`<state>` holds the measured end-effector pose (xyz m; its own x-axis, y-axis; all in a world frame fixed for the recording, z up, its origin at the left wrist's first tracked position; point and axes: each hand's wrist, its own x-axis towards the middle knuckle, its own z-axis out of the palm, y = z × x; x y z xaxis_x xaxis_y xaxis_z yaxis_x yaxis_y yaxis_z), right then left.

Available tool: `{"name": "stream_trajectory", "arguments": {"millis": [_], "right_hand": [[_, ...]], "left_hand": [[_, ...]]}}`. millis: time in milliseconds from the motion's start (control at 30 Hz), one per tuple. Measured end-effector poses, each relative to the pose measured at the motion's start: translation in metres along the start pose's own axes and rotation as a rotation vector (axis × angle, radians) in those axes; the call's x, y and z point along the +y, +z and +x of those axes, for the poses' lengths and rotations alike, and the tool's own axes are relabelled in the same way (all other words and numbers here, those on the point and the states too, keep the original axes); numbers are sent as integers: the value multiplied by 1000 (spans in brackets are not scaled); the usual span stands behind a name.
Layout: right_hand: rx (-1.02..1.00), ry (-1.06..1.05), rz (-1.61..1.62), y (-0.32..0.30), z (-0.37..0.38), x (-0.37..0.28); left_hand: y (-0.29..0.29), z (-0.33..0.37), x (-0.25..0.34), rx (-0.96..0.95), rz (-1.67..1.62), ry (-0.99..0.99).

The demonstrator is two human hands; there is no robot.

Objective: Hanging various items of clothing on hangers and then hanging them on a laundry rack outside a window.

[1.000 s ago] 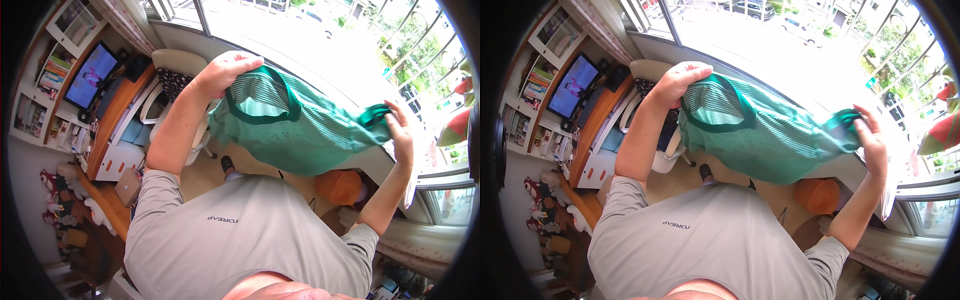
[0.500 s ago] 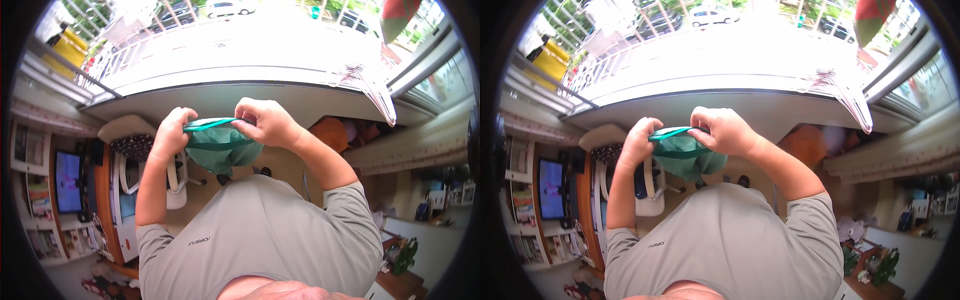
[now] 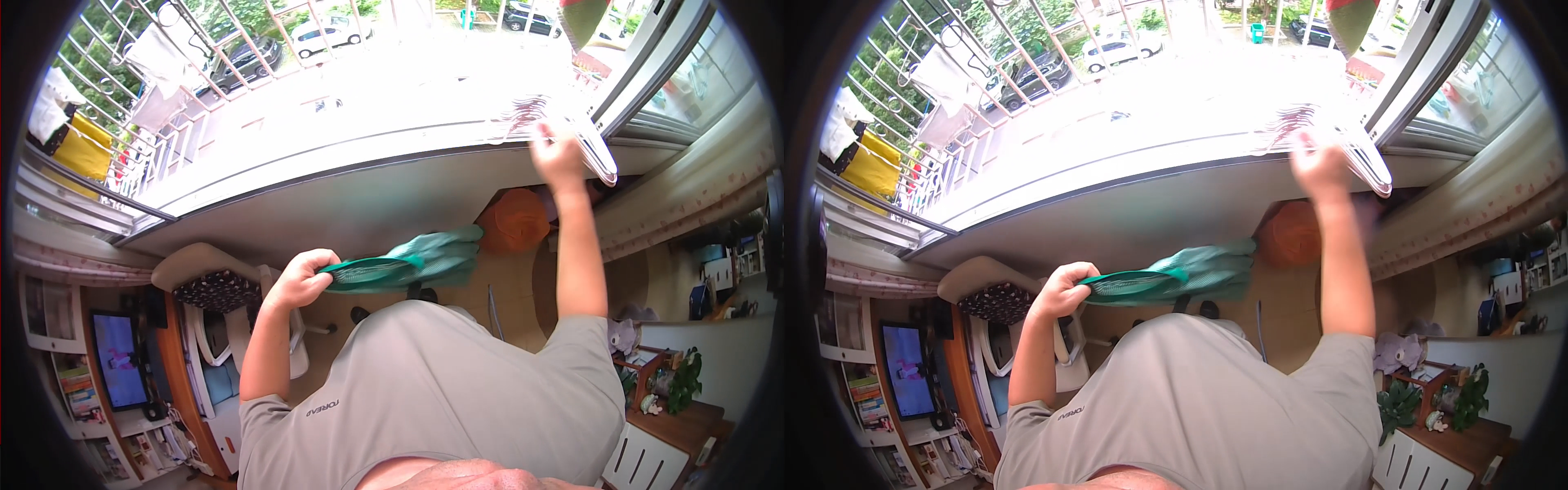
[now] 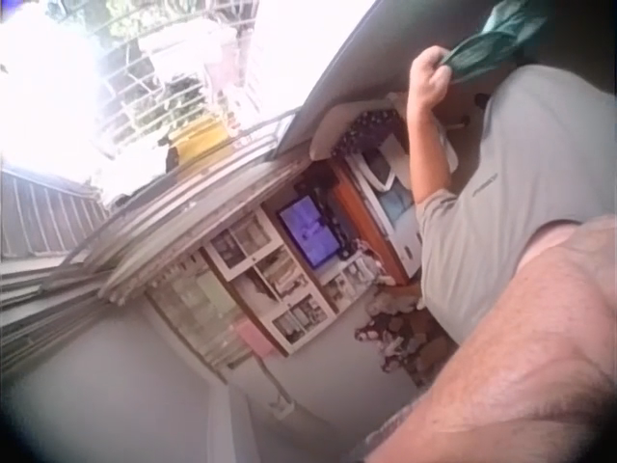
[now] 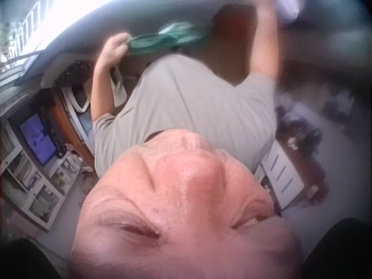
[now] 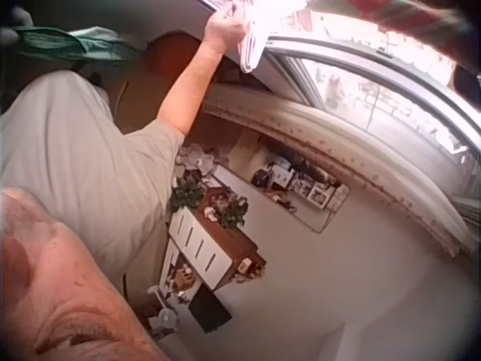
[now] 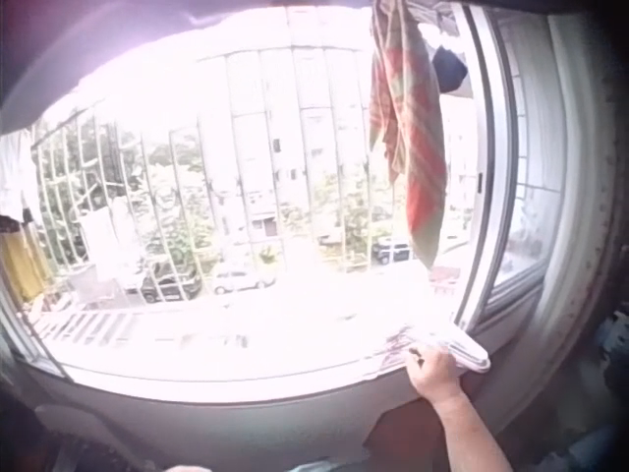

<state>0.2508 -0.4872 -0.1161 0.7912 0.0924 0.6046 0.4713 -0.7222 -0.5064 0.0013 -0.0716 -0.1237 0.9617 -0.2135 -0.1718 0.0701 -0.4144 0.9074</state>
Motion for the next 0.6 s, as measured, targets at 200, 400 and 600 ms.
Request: {"name": "stream_trajectory", "arguments": {"millis": [200, 400, 600], "right_hand": [[-94, 400, -412, -38, 31, 122], [62, 240, -374, -55, 23, 112], [281, -266, -269, -104, 35, 52]], "left_hand": [[-6, -5, 11, 111, -393, 9], [-24, -23, 34, 298, -252, 147], [-63, -51, 54, 517, -6, 173]]}}
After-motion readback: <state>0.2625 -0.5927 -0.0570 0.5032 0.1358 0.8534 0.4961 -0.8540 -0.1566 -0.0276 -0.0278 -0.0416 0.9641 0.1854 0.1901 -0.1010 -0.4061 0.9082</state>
